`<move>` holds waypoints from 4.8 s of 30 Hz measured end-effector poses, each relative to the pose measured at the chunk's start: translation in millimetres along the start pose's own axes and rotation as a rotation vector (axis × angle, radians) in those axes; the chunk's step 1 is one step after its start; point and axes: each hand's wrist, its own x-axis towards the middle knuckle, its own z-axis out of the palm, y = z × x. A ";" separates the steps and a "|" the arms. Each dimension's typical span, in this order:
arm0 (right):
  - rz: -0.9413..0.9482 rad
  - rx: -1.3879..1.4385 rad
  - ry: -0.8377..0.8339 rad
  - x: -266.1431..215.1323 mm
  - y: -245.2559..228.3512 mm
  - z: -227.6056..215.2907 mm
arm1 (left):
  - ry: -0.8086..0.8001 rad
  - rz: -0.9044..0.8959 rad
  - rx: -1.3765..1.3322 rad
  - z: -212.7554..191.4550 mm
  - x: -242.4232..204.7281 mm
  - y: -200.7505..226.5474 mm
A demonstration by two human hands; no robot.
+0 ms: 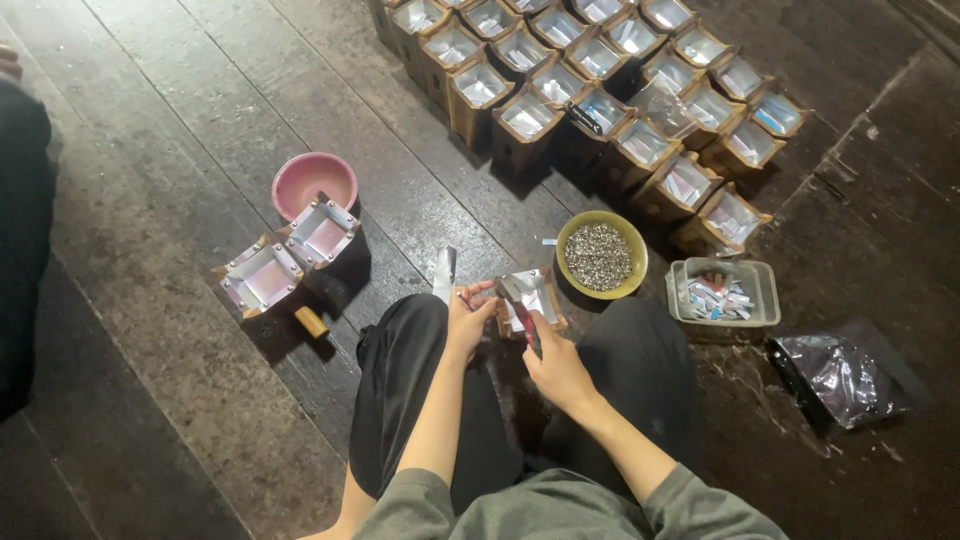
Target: Assembling small metal frames by inserting metal pins and using a hammer to secure them.
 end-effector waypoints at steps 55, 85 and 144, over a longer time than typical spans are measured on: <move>0.471 0.264 0.263 -40.6 68.2 -77.8 | -0.192 0.314 0.879 14.1 -26.6 7.7; -0.079 -0.198 0.847 -71.2 180.3 -98.6 | -0.033 0.769 1.904 94.0 -13.8 22.7; -0.569 -0.144 0.235 39.9 98.7 5.1 | -0.228 0.697 1.333 44.9 -77.9 83.2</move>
